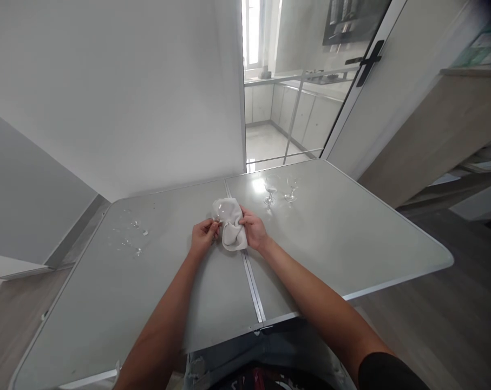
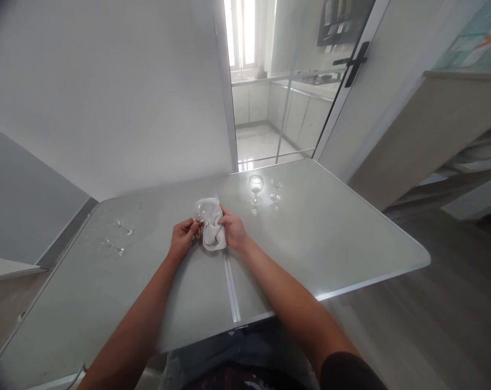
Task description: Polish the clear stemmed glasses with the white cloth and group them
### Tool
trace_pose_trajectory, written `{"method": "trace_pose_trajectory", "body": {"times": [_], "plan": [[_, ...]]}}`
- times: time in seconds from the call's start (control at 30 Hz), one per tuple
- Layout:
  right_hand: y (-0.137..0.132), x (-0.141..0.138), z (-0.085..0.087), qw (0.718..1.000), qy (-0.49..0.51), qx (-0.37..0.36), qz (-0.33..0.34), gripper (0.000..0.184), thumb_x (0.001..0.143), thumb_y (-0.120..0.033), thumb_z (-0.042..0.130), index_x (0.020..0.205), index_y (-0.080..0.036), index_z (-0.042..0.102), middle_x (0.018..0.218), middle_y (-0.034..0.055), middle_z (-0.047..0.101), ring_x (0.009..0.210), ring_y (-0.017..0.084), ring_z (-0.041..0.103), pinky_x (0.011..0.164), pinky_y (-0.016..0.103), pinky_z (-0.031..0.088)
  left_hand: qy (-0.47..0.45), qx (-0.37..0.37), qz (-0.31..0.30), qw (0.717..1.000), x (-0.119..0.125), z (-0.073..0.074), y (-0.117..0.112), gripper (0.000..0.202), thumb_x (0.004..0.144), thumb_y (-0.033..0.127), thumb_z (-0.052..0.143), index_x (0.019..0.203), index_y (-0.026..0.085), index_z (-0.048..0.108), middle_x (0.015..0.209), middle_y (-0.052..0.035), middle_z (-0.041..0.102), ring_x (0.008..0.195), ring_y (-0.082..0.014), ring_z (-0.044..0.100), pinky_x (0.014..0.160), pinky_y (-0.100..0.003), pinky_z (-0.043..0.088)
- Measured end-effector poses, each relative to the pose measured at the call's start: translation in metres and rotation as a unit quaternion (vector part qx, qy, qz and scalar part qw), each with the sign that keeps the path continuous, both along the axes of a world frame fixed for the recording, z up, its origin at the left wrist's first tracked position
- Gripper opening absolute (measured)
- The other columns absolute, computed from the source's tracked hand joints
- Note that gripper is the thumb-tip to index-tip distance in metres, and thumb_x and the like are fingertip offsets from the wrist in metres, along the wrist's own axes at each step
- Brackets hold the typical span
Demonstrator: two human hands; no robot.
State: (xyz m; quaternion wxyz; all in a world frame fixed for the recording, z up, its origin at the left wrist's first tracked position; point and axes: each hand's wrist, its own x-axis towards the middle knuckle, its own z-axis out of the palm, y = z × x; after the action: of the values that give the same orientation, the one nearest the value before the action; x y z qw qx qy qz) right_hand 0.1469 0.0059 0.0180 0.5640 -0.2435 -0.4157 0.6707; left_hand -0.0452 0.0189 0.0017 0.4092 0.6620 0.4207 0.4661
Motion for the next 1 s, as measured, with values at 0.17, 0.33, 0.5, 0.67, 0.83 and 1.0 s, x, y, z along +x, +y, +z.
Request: {"method": "trace_pose_trajectory", "body": {"times": [0.17, 0.33, 0.5, 0.67, 0.83, 1.0], "plan": [[-0.004, -0.002, -0.002, 0.958, -0.196, 0.175, -0.118, 0.068, 0.078, -0.016, 0.049, 0.145, -0.025, 0.051, 0.146, 0.0041, 0.055, 0.135, 0.024, 0.050, 0.112, 0.041, 0.042, 0.061, 0.011, 0.048, 0.997, 0.000, -0.006, 0.002, 0.038, 0.095, 0.047, 0.056, 0.074, 0.016, 0.064, 0.062, -0.0017, 0.061, 0.049, -0.0113, 0.054, 0.048, -0.023, 0.041], [0.000, 0.014, 0.009, 0.824, -0.394, 0.400, -0.077, 0.058, 0.088, -0.010, 0.041, 0.141, -0.025, 0.056, 0.155, 0.0038, 0.047, 0.152, 0.021, 0.027, 0.127, 0.051, 0.011, 0.225, 0.167, 0.065, 0.958, -0.003, -0.008, 0.001, 0.031, 0.095, 0.039, 0.055, 0.075, 0.018, 0.066, 0.062, -0.0015, 0.063, 0.054, -0.0132, 0.057, 0.059, -0.026, 0.044], [0.002, 0.026, 0.017, 0.799, -0.431, 0.413, -0.073, 0.040, 0.085, -0.017, 0.054, 0.121, -0.026, 0.070, 0.126, 0.0063, 0.069, 0.127, 0.027, 0.056, 0.124, 0.055, 0.014, 0.336, 0.295, 0.035, 0.894, -0.002, -0.007, -0.003, 0.025, 0.095, 0.035, 0.056, 0.080, 0.019, 0.068, 0.068, -0.0062, 0.067, 0.061, -0.0167, 0.060, 0.062, -0.029, 0.043], [0.001, 0.028, 0.019, 0.942, -0.247, 0.228, -0.016, 0.039, 0.096, -0.045, 0.046, 0.097, -0.019, 0.076, 0.103, 0.0097, 0.074, 0.101, 0.026, 0.064, 0.102, 0.046, 0.044, 0.337, 0.328, 0.011, 0.882, -0.001, -0.008, -0.006, 0.018, 0.094, 0.034, 0.058, 0.092, 0.021, 0.071, 0.075, -0.0077, 0.070, 0.066, -0.0182, 0.062, 0.067, -0.031, 0.044], [0.003, 0.019, 0.015, 1.000, 0.004, -0.017, 0.017, 0.057, 0.092, -0.059, 0.039, 0.109, -0.015, 0.072, 0.099, 0.0100, 0.074, 0.095, 0.027, 0.066, 0.085, 0.040, 0.053, 0.236, 0.250, 0.051, 0.938, 0.000, -0.006, -0.006, 0.023, 0.094, 0.035, 0.057, 0.081, 0.020, 0.067, 0.070, -0.0036, 0.068, 0.061, -0.0156, 0.058, 0.063, -0.028, 0.044], [0.002, 0.005, 0.005, 0.998, 0.043, -0.027, -0.021, 0.047, 0.083, -0.041, 0.059, 0.124, -0.021, 0.067, 0.124, 0.0073, 0.069, 0.114, 0.027, 0.063, 0.096, 0.040, 0.052, 0.126, 0.137, 0.103, 0.977, 0.001, -0.001, -0.003, 0.031, 0.095, 0.037, 0.053, 0.072, 0.019, 0.062, 0.062, -0.0002, 0.060, 0.055, -0.0134, 0.054, 0.059, -0.026, 0.043]]}}
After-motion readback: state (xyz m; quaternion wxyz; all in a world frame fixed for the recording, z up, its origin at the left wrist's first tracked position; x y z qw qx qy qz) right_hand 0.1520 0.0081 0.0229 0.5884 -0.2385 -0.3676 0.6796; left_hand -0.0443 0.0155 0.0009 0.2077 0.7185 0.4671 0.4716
